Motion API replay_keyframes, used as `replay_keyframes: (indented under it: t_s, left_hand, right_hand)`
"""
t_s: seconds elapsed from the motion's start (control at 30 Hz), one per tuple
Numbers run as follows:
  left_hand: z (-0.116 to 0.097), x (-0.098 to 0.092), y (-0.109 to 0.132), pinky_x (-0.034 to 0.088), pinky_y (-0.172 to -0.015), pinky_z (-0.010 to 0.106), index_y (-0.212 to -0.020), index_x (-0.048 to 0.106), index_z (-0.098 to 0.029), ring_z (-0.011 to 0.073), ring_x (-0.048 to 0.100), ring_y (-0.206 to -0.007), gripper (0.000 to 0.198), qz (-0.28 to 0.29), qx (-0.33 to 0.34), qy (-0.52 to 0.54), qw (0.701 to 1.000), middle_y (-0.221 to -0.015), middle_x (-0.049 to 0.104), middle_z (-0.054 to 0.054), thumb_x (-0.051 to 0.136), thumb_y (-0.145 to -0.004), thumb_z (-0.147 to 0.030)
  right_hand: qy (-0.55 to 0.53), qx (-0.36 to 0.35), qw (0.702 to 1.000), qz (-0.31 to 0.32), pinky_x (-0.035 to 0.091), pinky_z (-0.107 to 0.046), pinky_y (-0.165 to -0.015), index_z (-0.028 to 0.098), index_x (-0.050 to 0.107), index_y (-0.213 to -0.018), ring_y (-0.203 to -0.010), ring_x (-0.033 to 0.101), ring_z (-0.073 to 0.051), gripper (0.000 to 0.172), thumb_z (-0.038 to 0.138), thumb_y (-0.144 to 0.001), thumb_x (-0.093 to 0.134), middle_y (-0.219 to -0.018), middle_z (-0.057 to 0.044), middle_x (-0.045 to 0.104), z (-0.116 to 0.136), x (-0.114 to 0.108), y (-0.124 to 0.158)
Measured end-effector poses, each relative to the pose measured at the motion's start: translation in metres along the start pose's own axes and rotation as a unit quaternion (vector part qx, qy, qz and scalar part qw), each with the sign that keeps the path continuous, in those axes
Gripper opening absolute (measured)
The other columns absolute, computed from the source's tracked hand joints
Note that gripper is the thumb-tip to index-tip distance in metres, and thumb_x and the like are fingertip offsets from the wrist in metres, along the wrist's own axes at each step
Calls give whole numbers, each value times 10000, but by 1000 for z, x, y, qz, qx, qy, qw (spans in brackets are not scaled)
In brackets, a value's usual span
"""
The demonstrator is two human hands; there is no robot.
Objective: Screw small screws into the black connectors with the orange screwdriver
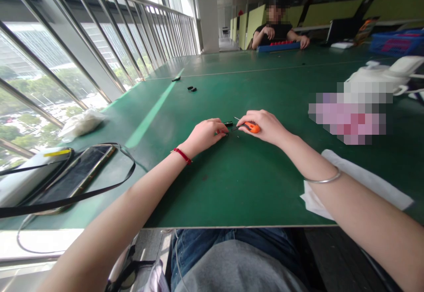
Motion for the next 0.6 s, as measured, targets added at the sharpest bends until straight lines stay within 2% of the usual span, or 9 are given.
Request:
replay_keyframes:
  t_s: [0.2, 0.47, 0.6]
  left_hand:
    - [-4, 1, 0, 428, -678, 230, -869, 697, -225, 143, 604, -794, 213, -13, 53, -65, 996, -914, 649, 10, 486, -844, -209]
    - [-6, 0, 1, 412, -640, 234, -859, 665, -203, 151, 592, -766, 179, 3, 83, -95, 992, -881, 641, 25, 488, -832, -206]
    - [-7, -2, 0, 418, -665, 250, -846, 650, -180, 161, 589, -779, 161, -31, 75, -84, 993, -870, 647, 31, 490, -830, -196]
  right_hand:
    - [-10, 2, 1000, 2, 401, -270, -671, 232, 705, -883, -755, 595, -171, 131, 250, -795, 611, -856, -31, 668, 1, 2, 0]
    - [-15, -5, 1000, 0, 406, -275, -670, 227, 693, -868, -769, 603, -180, 120, 248, -789, 605, -867, -37, 674, 0, 3, 0]
    - [-16, -3, 1000, 1, 407, -277, -670, 216, 689, -869, -767, 599, -182, 124, 249, -792, 597, -866, -39, 672, 2, 2, 0]
Point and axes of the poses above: each hand's wrist, its own y-axis away from the middle knuckle, its own x-axis out of the palm, z = x × y, the point moved 3 cm from there along -y, towards the middle knuckle
